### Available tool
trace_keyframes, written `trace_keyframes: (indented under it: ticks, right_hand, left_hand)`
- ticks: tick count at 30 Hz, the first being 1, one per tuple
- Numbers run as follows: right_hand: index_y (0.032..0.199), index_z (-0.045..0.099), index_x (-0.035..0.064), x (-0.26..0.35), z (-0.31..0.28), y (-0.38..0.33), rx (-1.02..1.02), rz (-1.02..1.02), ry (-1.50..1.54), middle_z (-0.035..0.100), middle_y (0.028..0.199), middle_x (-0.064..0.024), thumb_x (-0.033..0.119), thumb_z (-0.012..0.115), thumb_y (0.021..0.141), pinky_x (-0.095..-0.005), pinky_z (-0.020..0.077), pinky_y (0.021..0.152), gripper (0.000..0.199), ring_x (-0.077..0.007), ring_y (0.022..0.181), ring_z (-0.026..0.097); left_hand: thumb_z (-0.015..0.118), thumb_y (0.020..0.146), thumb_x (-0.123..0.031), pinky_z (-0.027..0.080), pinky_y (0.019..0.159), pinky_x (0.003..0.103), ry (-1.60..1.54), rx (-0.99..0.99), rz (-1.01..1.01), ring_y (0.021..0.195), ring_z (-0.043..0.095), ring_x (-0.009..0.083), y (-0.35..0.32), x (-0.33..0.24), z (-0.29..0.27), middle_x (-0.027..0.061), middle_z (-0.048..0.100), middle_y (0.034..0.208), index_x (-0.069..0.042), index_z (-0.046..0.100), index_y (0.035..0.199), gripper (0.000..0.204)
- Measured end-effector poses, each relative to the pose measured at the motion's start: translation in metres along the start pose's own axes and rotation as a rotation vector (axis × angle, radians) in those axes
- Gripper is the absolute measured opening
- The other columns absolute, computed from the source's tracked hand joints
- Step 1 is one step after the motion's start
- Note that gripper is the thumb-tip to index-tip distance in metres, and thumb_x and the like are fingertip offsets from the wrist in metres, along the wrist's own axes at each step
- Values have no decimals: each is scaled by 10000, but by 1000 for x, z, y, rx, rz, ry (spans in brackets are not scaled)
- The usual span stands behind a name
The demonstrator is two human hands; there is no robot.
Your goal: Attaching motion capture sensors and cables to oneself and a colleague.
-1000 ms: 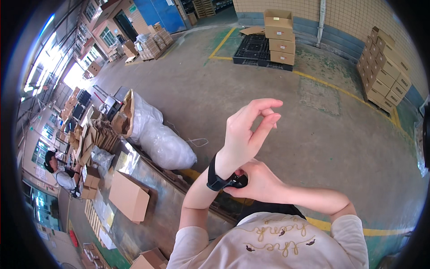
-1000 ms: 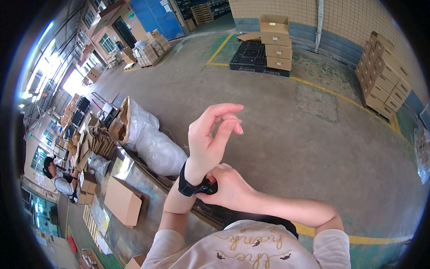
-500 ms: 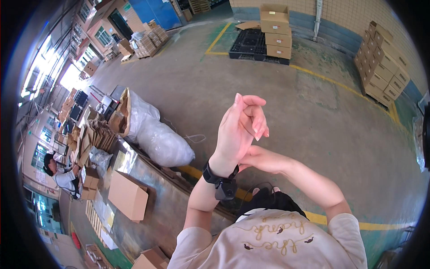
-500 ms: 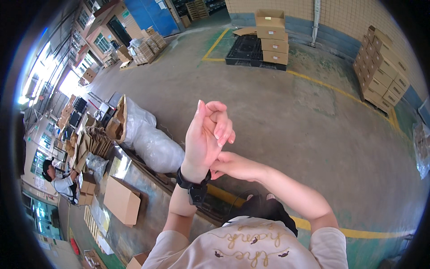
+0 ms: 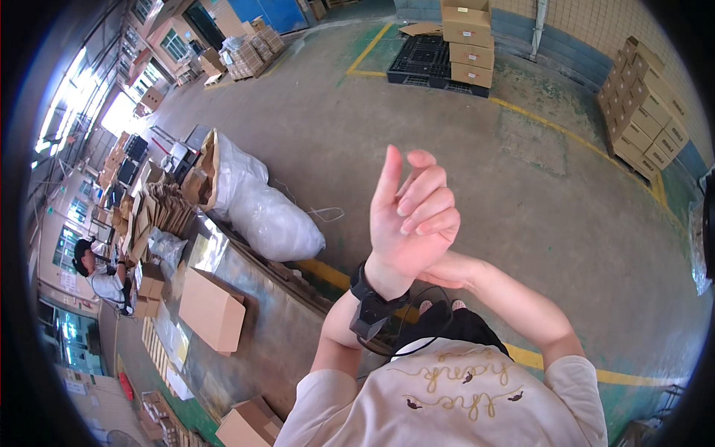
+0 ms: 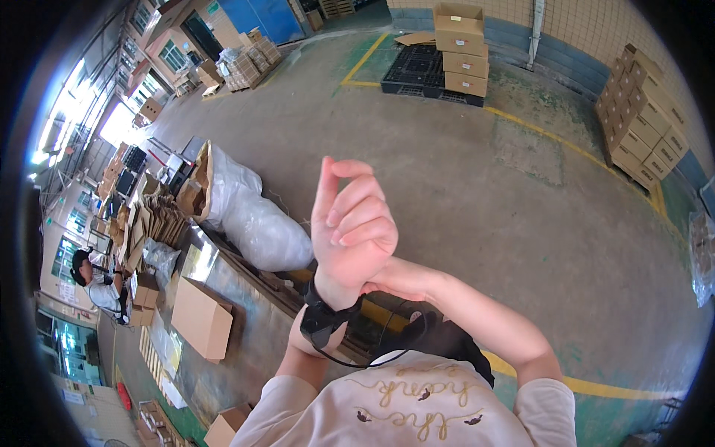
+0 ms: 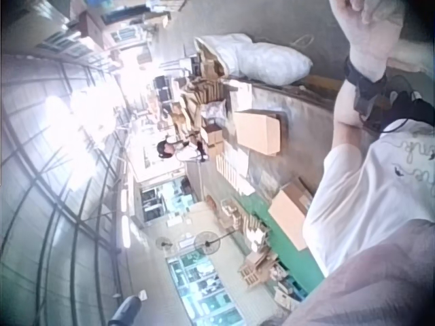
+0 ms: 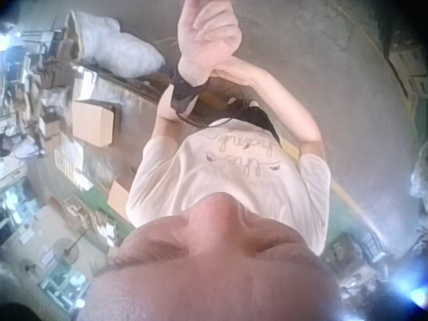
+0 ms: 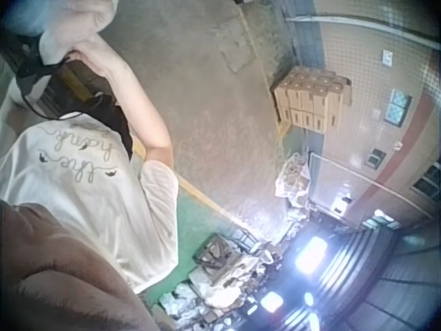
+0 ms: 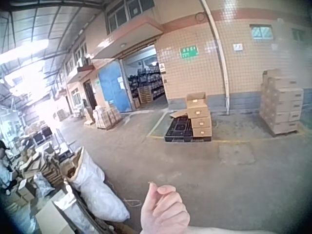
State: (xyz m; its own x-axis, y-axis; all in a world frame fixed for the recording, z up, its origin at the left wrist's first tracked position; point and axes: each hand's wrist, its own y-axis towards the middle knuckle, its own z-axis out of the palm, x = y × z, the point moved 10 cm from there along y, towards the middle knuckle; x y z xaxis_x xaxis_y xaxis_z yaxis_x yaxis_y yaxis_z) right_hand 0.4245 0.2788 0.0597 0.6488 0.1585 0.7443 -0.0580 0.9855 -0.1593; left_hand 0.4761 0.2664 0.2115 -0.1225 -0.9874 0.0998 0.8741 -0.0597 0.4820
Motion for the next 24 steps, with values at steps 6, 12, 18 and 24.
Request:
trace_keyframes:
  ticks: [6, 12, 18, 24]
  right_hand:
    - [1165, 516, 10, 0, -19, 1, -52, -166, -148, 585, 962, -59, 184, 495, 966, -298, 511, 792, 265, -141, 940, 595]
    - [1177, 504, 13, -15, -24, 2, -40, -130, -192, 583, 967, -60, 189, 476, 975, -296, 509, 789, 270, -142, 959, 589]
    - [1190, 491, 17, -18, -30, 1, -42, -120, -250, 582, 972, -62, 194, 458, 984, -293, 508, 786, 274, -142, 979, 584]
    - [1224, 441, 26, -11, -10, 1, -67, -237, -141, 585, 858, -46, 161, 455, 982, -279, 511, 748, 277, -128, 836, 602]
  left_hand:
    - [334, 1001, -455, 360, 488, 244, 7, -73, -59, 469, 387, 90, -2, 29, -14, -19, 396, 603, -86, 555, 991, 430]
    - [287, 999, -488, 358, 496, 251, 4, -48, -128, 469, 377, 97, -8, 52, -13, -21, 387, 607, -91, 543, 982, 473]
    - [350, 995, -434, 330, 505, 250, 259, -160, 48, 485, 353, 96, -1, -1, -24, -24, 375, 607, -94, 576, 924, 414]
    - [395, 976, -297, 316, 553, 262, 364, -468, 485, 520, 345, 120, -26, -115, -84, -2, 381, 618, -70, 557, 868, 299]
